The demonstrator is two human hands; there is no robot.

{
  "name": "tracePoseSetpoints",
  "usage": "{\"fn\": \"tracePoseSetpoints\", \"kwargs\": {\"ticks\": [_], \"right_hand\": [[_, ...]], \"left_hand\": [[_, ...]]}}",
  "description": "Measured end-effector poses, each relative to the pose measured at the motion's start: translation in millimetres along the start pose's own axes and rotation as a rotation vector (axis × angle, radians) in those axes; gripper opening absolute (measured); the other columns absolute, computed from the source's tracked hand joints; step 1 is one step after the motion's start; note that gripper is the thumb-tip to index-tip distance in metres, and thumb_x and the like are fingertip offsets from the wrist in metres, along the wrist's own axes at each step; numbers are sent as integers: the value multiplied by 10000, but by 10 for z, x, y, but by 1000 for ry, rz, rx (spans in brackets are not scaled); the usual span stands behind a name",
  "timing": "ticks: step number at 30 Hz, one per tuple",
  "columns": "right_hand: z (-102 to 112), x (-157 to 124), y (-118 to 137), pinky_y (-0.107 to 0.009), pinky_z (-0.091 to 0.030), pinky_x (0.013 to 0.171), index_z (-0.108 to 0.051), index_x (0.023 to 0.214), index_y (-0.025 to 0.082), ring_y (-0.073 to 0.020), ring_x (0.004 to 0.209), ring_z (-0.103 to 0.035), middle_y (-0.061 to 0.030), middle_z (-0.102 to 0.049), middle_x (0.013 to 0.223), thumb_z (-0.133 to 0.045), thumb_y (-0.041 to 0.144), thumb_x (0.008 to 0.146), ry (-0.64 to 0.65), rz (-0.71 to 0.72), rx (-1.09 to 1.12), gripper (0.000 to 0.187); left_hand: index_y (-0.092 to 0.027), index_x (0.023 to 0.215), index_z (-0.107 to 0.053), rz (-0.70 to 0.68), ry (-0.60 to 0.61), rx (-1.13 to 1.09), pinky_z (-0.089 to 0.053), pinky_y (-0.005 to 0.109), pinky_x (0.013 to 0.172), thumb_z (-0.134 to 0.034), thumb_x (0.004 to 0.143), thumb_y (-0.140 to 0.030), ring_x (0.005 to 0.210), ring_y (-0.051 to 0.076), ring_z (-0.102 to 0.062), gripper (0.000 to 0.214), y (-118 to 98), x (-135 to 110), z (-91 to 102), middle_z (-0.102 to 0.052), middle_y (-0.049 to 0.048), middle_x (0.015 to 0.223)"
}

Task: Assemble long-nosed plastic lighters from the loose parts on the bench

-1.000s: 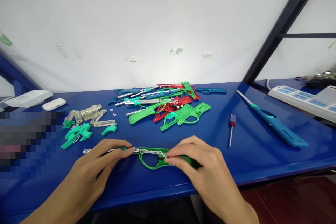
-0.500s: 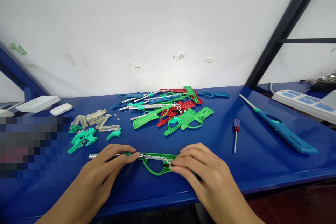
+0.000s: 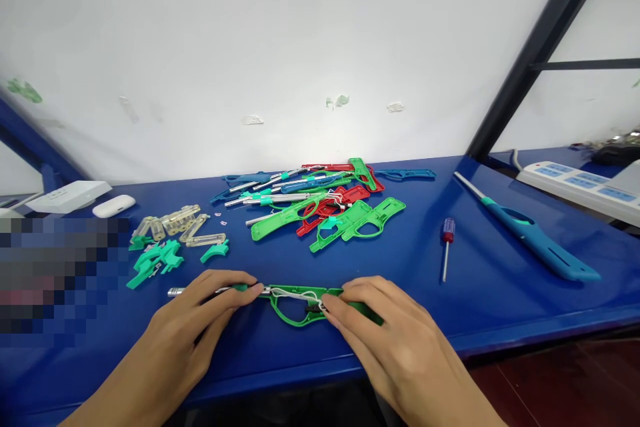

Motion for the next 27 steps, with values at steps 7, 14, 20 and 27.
{"fn": "tracePoseSetpoints", "kwargs": {"ticks": [7, 14, 20, 27], "right_hand": [[-21, -63, 2, -369, -587, 1074, -585, 1473, 273, -234, 1206, -694, -49, -740, 1271, -594, 157, 1042, 54, 61, -63, 446], [0, 11, 61, -350, -604, 960, -628, 1378, 270, -209, 1111, -693, -49, -728, 1178, -586, 181, 1057, -17, 41, -44, 336], [19, 38, 91, -338, -590, 912, -661, 1284, 234, -196, 1046, -670, -53, -708, 1106, -587, 151, 1058, -54, 53, -11, 252], [4, -2, 72, -356, -576, 918, -635, 1361, 227, -207, 1062, -646, -63, -699, 1123, -587, 139, 1057, -43, 75, -11, 319]], "left_hand": [[-272, 1205, -684, -14, 8, -7, -619, 305, 846, -434, 1000, 22, 1015, 184, -733, 437, -12, 9, -5, -724, 35, 1172], [-234, 1219, -645, 23, 46, -17, -550, 440, 984, -585, 1057, -233, 1106, 251, -658, 173, -106, 44, -8, -682, 67, 1192], [-181, 857, -671, -166, 9, 259, -541, 472, 781, -500, 1075, -175, 828, 286, -683, 277, -289, 307, -48, -708, 75, 918], [-169, 853, -696, -269, 120, 463, -504, 428, 672, -580, 972, -70, 699, 283, -656, 193, -412, 344, -129, -701, 70, 828]]}}
Point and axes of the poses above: each hand's wrist, its own x-axis towards the middle knuckle, its own z-axis out of the back of the hand, y = z × x, the point moved 5 cm from there along x, towards the middle knuckle
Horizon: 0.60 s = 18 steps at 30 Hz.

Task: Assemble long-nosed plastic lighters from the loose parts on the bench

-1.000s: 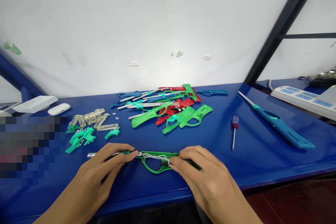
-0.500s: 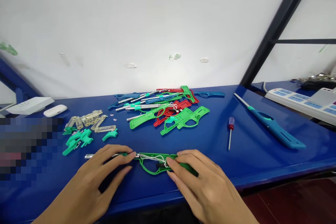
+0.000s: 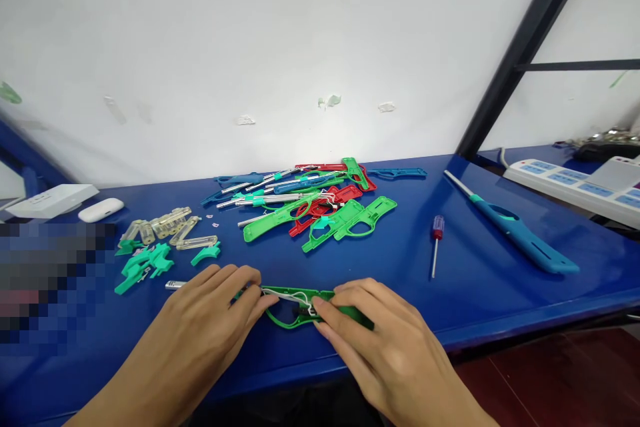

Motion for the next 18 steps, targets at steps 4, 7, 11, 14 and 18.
{"fn": "tracePoseSetpoints", "kwargs": {"ticks": [4, 7, 11, 14, 18], "right_hand": [[-4, 2, -12, -376, -576, 905, -637, 1359, 226, -215, 1049, -643, -62, -699, 1113, -602, 138, 1050, -7, -3, 12, 323], [-6, 11, -23, -378, -573, 896, -640, 1356, 232, -214, 1047, -640, -59, -697, 1110, -611, 146, 1049, 0, -12, 24, 321], [-13, 5, -31, -366, -561, 865, -644, 1345, 239, -211, 1034, -639, -53, -694, 1100, -612, 141, 1047, 8, -24, 41, 315], [0, 18, -25, -347, -545, 856, -669, 1312, 267, -197, 1014, -641, -32, -702, 1096, -623, 167, 1048, -14, -62, 73, 286], [19, 124, -58, -305, -519, 842, -746, 1125, 335, -156, 959, -649, 30, -725, 1044, -571, 259, 1088, 28, -271, 242, 194]], "left_hand": [[-171, 859, -670, 28, -99, 46, -450, 388, 643, -463, 1035, -42, 645, 247, -631, 301, -12, -2, 18, -704, 57, 815], [-190, 832, -635, 28, -113, 61, -402, 381, 617, -428, 1080, -82, 625, 241, -609, 340, 1, 20, 13, -669, 35, 770], [-208, 779, -577, 41, -137, 19, -375, 375, 613, -441, 1118, -205, 631, 230, -578, 365, 46, 34, 19, -612, 17, 730], [-211, 774, -553, 54, -184, 19, -365, 369, 618, -450, 1123, -244, 636, 216, -558, 365, 55, 24, 27, -600, 10, 725], [-215, 773, -541, 47, -192, 46, -340, 371, 608, -418, 1133, -238, 641, 214, -542, 381, 34, 27, 9, -586, 7, 712]]}}
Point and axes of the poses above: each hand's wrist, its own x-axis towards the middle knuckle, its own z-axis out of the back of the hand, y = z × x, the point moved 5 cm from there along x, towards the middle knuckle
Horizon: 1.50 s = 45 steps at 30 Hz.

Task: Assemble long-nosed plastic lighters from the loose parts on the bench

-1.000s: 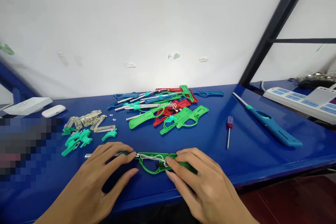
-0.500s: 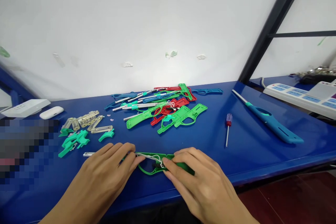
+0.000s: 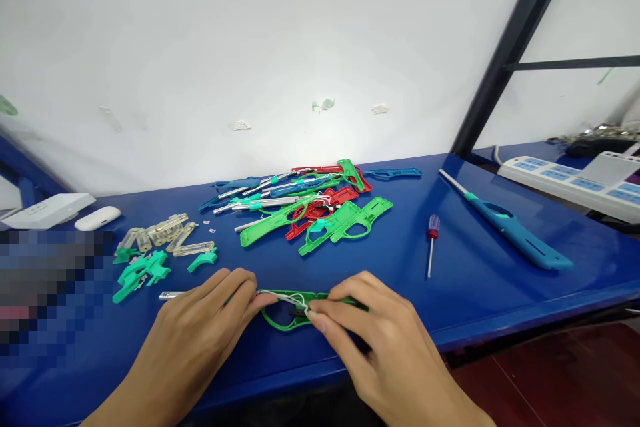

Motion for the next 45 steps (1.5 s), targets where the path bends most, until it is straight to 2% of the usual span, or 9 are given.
{"fn": "tracePoseSetpoints", "kwargs": {"ticks": [3, 6, 10, 13, 21, 26, 30, 39, 45], "right_hand": [[6, 121, -14, -327, -483, 818, -754, 959, 332, -163, 917, -645, 45, -724, 950, -507, 342, 1114, 94, -191, 68, 292], [22, 246, 0, -351, -444, 808, -747, 897, 312, -182, 889, -647, 46, -736, 897, -522, 363, 1105, 167, -229, 14, 311], [39, 393, 33, -339, -429, 828, -772, 946, 324, -186, 922, -683, 62, -772, 933, -631, 407, 1051, 221, -183, -96, 194], [44, 501, 94, -335, -394, 709, -742, 858, 298, -191, 806, -691, 63, -761, 844, -675, 426, 1020, 264, -121, -244, 217], [21, 685, 302, -353, -186, 540, -670, 753, 261, -206, 569, -640, 45, -717, 689, -742, 246, 956, 340, 82, -521, 216], [-45, 632, 297, -361, -163, 531, -654, 827, 274, -225, 589, -648, 47, -717, 736, -756, 297, 956, 335, 143, -557, 166], [-67, 585, 379, -369, -137, 531, -655, 927, 273, -230, 610, -647, 40, -717, 806, -743, 188, 950, 338, 226, -613, 125], [-54, 552, 465, -361, -128, 492, -621, 833, 259, -201, 514, -629, 47, -701, 687, -730, 72, 880, 356, 241, -603, 222], [-79, 510, 509, -359, -97, 489, -613, 825, 248, -192, 471, -614, 42, -696, 640, -693, -13, 737, 329, 304, -653, 287]], "left_hand": [[-216, 780, -542, 10, 11, -13, -332, 371, 596, -392, 1141, -246, 651, 214, -544, 392, 5, 5, -18, -585, 9, 721], [-214, 791, -551, 15, 24, -21, -335, 369, 593, -365, 1148, -249, 673, 217, -556, 404, 18, 1, -28, -594, 14, 737], [-217, 796, -560, -4, 35, -7, -327, 367, 585, -339, 1152, -236, 672, 223, -548, 420, 13, -10, -29, -588, 14, 725], [-218, 795, -556, -2, 41, -5, -328, 364, 582, -331, 1154, -233, 680, 227, -553, 424, 10, -9, -31, -592, 15, 728], [-212, 817, -546, 9, 50, -36, -357, 375, 553, -348, 1150, -244, 690, 222, -596, 389, 28, -34, -10, -635, 24, 771], [-203, 905, -564, 28, 98, -96, -367, 371, 534, -346, 1148, -243, 741, 228, -636, 329, 78, -94, -35, -673, 31, 859], [-203, 913, -556, 19, 120, -62, -369, 365, 547, -389, 1134, -201, 747, 236, -627, 277, 65, -96, -55, -661, 29, 854], [-205, 898, -544, 3, 73, -20, -363, 369, 538, -398, 1129, -182, 725, 232, -606, 274, 41, -71, -46, -625, 26, 818], [-204, 942, -564, -25, 169, 11, -388, 355, 518, -569, 1048, -118, 746, 230, -626, 137, 15, -124, -79, -643, 23, 882]]}}
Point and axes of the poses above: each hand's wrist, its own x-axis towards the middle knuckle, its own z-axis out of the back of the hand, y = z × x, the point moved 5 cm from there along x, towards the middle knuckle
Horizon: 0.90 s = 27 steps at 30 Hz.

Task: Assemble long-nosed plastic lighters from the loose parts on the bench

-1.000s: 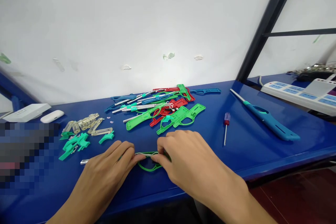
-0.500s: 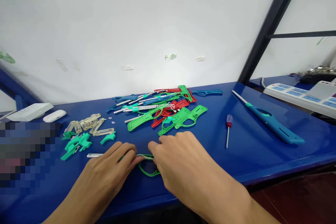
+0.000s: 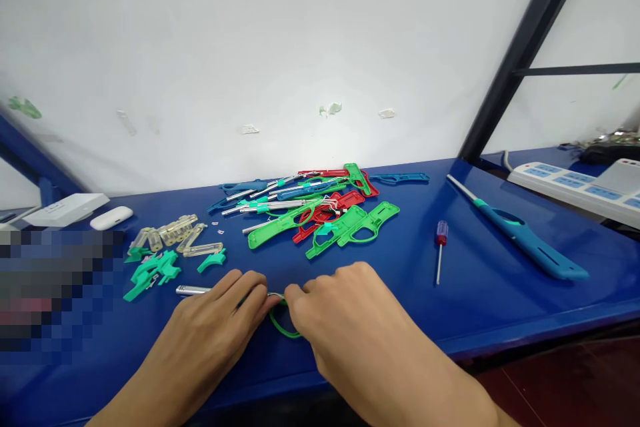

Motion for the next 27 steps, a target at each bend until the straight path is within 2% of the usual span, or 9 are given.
{"fn": "tracePoseSetpoints", "kwargs": {"ticks": [6, 11, 13, 16, 21, 27], "right_hand": [[-47, 1, 50, -382, -79, 504, -580, 817, 252, -181, 473, -609, 28, -679, 647, -687, 16, 724, -16, 54, -107, 275], [-61, 22, 60, -385, -92, 506, -603, 915, 247, -183, 488, -621, 35, -683, 669, -718, -12, 710, -14, 72, -112, 350], [-80, 16, 61, -379, -102, 499, -606, 964, 239, -184, 488, -623, 30, -694, 680, -729, 1, 732, 14, 73, -100, 355], [-110, 3, 50, -361, -127, 493, -595, 1010, 236, -184, 537, -651, 11, -725, 745, -726, 5, 763, 34, 57, -82, 363], [-154, 3, 25, -350, -156, 485, -589, 1029, 239, -193, 584, -674, -2, -740, 803, -738, -11, 722, 54, 28, -82, 423], [-184, -11, 12, -325, -216, 483, -596, 999, 247, -188, 561, -670, 10, -747, 789, -719, -11, 772, 28, -15, -32, 365]], "left_hand": [[-184, 927, -589, -47, -42, 18, -415, 350, 481, -602, 983, -69, 715, 246, -653, 128, -15, 21, 15, -702, 56, 894], [-206, 887, -564, -25, -70, 7, -420, 347, 468, -583, 973, -64, 675, 235, -655, 167, 3, 23, 36, -706, 34, 860], [-193, 983, -583, 7, -53, -24, -441, 338, 481, -566, 957, -34, 734, 239, -687, 161, 19, 11, 39, -723, 40, 931], [-182, 1136, -583, 20, -50, -76, -477, 319, 515, -509, 932, 18, 803, 231, -715, 295, 23, 4, 55, -738, 49, 1024], [-190, 980, -598, -26, -73, -74, -474, 310, 484, -431, 903, 63, 697, 205, -692, 313, 2, 53, 93, -737, 37, 903], [-173, 945, -628, -81, -99, -57, -487, 320, 465, -435, 893, 57, 681, 212, -699, 305, -31, 65, 144, -766, 62, 916]]}}
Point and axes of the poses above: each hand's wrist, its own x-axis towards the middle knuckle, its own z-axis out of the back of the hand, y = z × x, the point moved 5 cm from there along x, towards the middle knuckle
